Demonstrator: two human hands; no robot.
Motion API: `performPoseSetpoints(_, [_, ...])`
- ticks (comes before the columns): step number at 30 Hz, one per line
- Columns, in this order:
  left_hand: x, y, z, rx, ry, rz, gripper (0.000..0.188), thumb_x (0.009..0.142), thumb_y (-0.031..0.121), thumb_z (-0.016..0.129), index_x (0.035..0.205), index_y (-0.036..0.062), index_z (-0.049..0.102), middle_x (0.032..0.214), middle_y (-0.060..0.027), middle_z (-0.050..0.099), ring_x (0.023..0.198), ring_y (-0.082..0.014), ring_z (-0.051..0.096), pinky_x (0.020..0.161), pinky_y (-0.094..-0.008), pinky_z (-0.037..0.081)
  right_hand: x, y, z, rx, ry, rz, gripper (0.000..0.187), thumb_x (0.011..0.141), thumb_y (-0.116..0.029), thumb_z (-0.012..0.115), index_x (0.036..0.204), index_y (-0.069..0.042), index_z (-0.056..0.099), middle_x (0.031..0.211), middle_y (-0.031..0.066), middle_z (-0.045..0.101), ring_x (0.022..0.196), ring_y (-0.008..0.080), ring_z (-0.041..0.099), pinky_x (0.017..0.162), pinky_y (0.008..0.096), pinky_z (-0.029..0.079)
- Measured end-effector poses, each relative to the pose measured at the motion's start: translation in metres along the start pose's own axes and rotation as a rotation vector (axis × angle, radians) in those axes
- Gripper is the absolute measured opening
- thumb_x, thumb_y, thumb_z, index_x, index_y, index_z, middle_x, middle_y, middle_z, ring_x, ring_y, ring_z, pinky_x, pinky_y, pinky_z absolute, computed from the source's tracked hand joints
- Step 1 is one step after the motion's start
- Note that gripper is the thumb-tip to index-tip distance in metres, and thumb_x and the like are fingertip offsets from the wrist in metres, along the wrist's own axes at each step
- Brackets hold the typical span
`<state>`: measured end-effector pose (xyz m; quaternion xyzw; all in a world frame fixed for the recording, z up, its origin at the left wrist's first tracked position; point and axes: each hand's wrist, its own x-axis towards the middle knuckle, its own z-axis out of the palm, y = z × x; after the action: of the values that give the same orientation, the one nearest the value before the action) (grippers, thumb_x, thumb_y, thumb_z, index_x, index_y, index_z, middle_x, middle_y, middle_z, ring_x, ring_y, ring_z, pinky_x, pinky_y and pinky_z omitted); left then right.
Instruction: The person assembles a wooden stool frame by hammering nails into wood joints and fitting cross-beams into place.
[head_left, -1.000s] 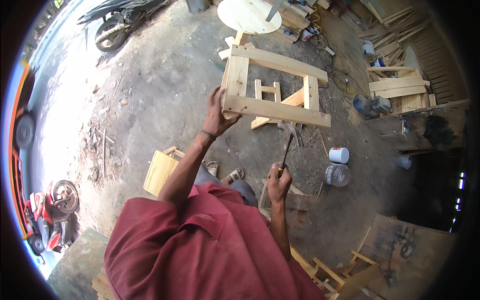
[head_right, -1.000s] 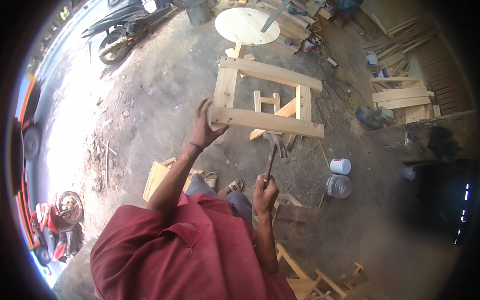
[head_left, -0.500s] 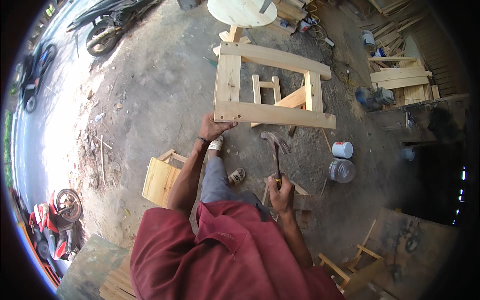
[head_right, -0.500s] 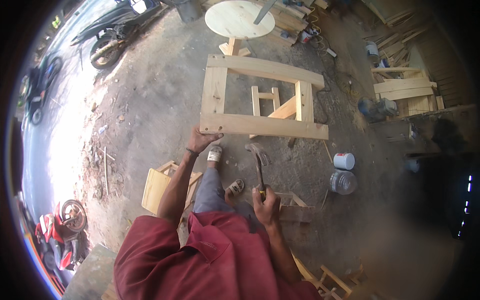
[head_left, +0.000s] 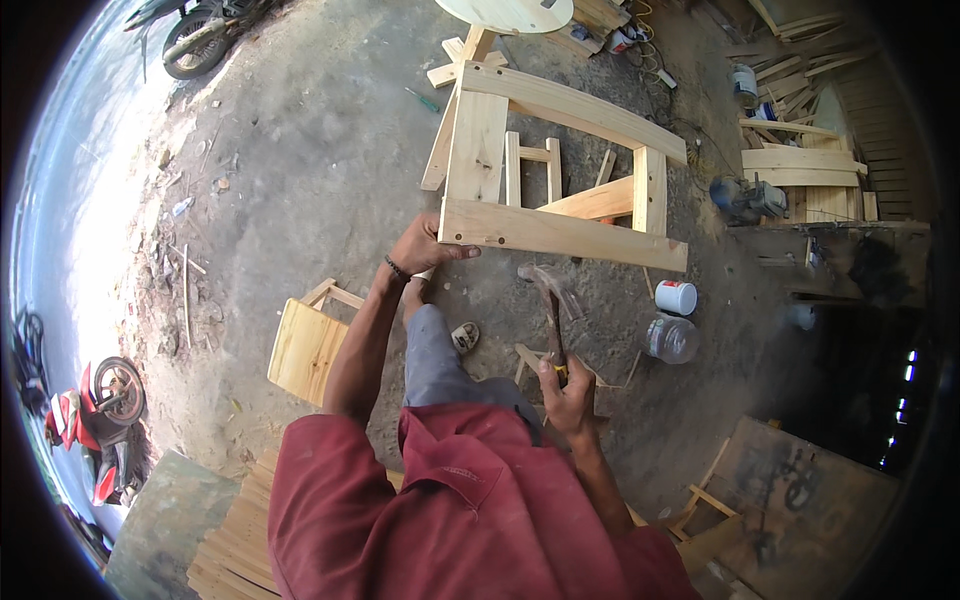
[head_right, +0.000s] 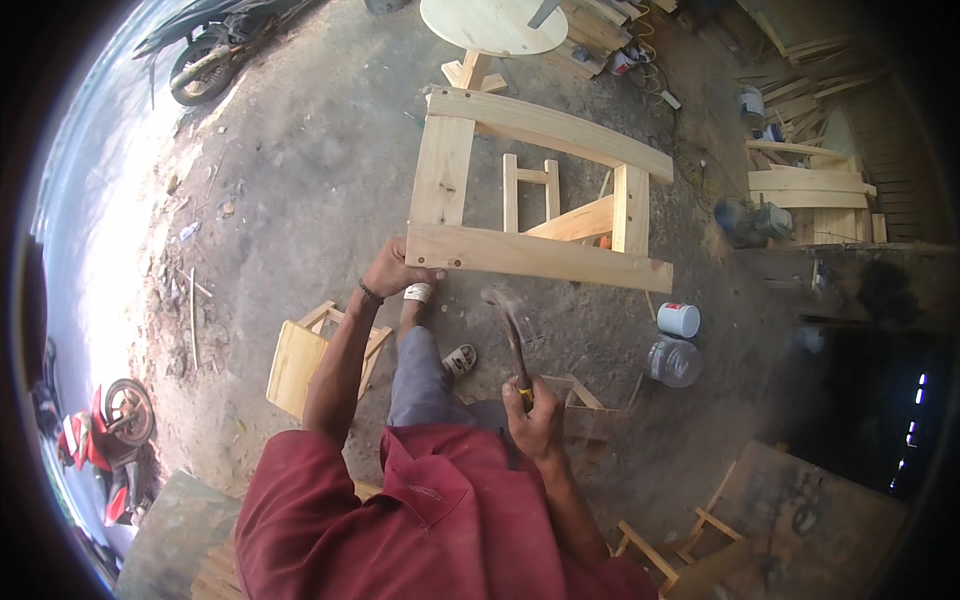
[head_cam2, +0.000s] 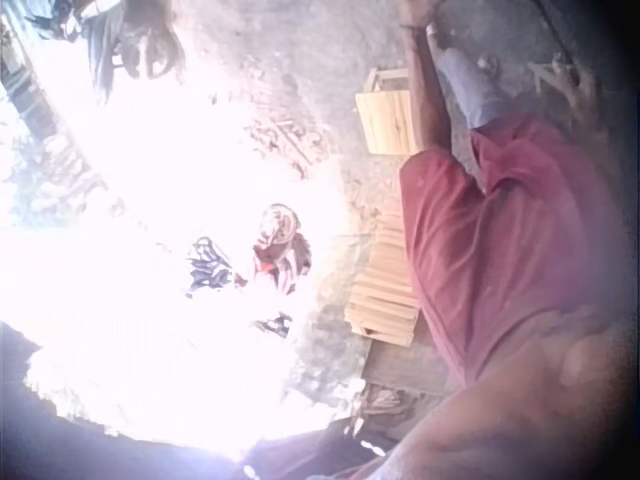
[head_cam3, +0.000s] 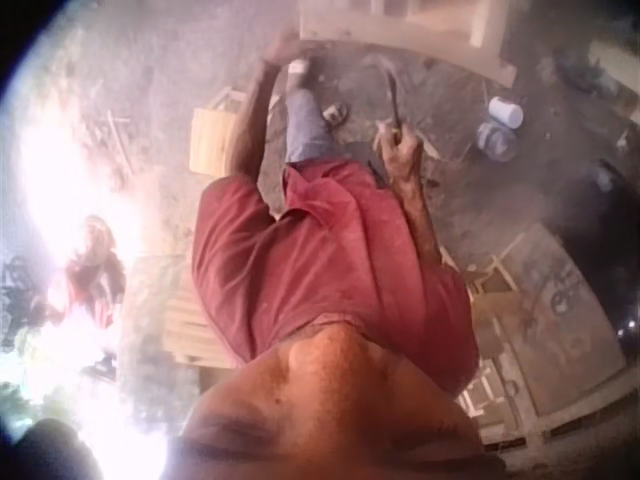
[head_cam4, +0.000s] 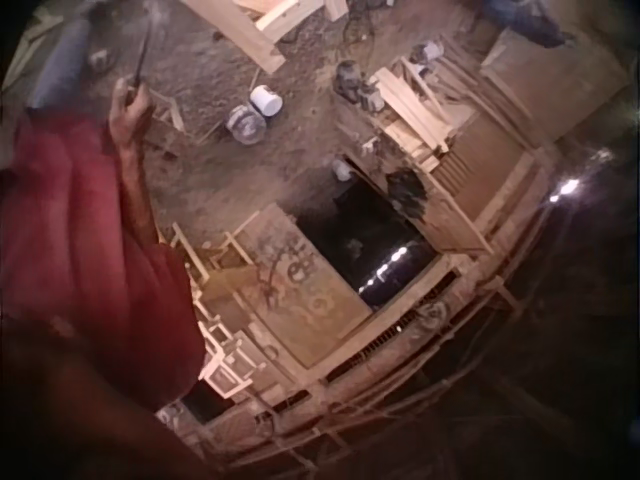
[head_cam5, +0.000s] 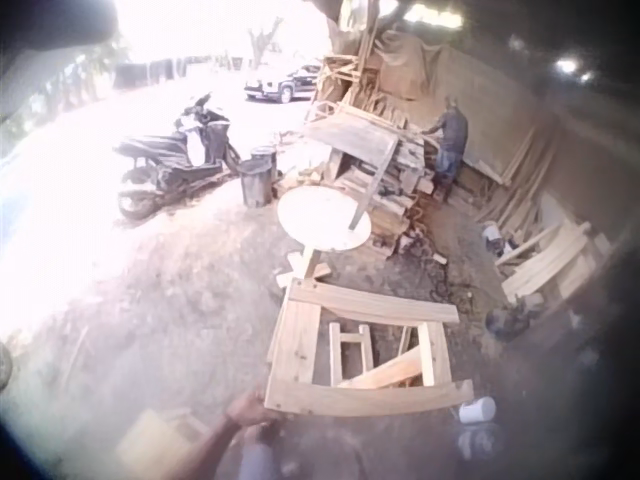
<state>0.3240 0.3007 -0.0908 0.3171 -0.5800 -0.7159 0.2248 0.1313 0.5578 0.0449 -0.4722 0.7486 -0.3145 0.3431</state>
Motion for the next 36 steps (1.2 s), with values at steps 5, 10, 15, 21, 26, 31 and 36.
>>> performPoseSetpoints(5, [0.003,-0.023,-0.017,-0.068,-0.137,0.321,0.069,0.080,0.025,0.083,0.139,0.0069,0.052,0.125,-0.0101,0.065,0.106,-0.0143,0.062,0.087,-0.0316,0.053,0.017,0.001,0.000,-0.121,-0.089,-0.108,0.025,0.095,-0.025,0.062,0.099,0.000,0.062,0.067,0.0117,0.062,0.060,0.0245,0.067,0.054,0.0372,0.048])
performPoseSetpoints(10, [0.019,0.073,-0.015,-0.520,0.266,-0.084,0.087,0.091,0.055,0.058,0.154,0.0068,0.022,0.143,-0.0236,0.046,0.120,-0.0265,0.055,0.094,-0.0424,0.049,0.041,0.013,-0.003,-0.512,-0.227,-0.475,0.029,0.092,-0.032,0.065,0.095,-0.004,0.061,0.074,0.0116,0.064,0.056,0.0272,0.066,0.050,0.0380,0.052])
performPoseSetpoints(15, [0.051,0.080,0.012,0.101,0.474,-0.002,0.069,0.096,0.040,0.061,0.146,-0.0001,0.035,0.115,-0.0150,0.064,0.097,-0.0181,0.064,0.081,-0.0307,0.053,0.059,-0.009,-0.003,-0.831,-0.474,-0.840,0.036,0.088,-0.042,0.069,0.092,-0.007,0.061,0.070,0.0082,0.062,0.054,0.0232,0.065,0.046,0.0330,0.053])
performPoseSetpoints(21, [0.046,0.071,0.014,-0.063,0.439,0.098,0.038,0.098,0.030,0.059,0.118,-0.0024,0.056,0.093,-0.0097,0.068,0.084,-0.0133,0.062,0.075,-0.0306,0.052,0.117,-0.011,-0.007,-0.898,-0.207,-0.824,0.037,0.090,-0.046,0.064,0.082,-0.011,0.055,0.064,0.0061,0.056,0.052,0.0215,0.064,0.044,0.0340,0.053])
performPoseSetpoints(26, [0.045,0.072,0.019,-0.128,0.427,0.067,0.039,0.099,0.033,0.059,0.116,-0.0023,0.056,0.094,-0.0097,0.067,0.083,-0.0133,0.061,0.075,-0.0312,0.051,0.092,-0.016,-0.004,-0.841,-0.451,-1.005,0.037,0.088,-0.046,0.066,0.082,-0.012,0.055,0.064,0.0068,0.057,0.053,0.0229,0.065,0.044,0.0356,0.053])
performPoseSetpoints(31, [0.047,0.066,0.005,0.048,0.344,-0.020,0.047,0.102,0.042,0.052,0.124,0.0004,0.054,0.100,-0.0017,0.062,0.086,-0.0082,0.057,0.075,-0.0259,0.050,0.099,0.005,0.008,-0.856,-0.204,-0.812,0.039,0.085,-0.050,0.067,0.083,-0.013,0.056,0.063,0.0061,0.056,0.051,0.0215,0.064,0.043,0.0340,0.051])
performPoseSetpoints(36, [0.043,0.067,0.006,-0.014,0.307,-0.098,0.045,0.102,0.044,0.051,0.122,0.0038,0.056,0.098,-0.0003,0.061,0.087,-0.0070,0.055,0.077,-0.0250,0.048,0.106,0.006,0.009,-0.849,-0.203,-0.898,0.042,0.090,-0.054,0.062,0.081,-0.013,0.057,0.063,0.0040,0.057,0.050,0.0213,0.063,0.040,0.0329,0.049])
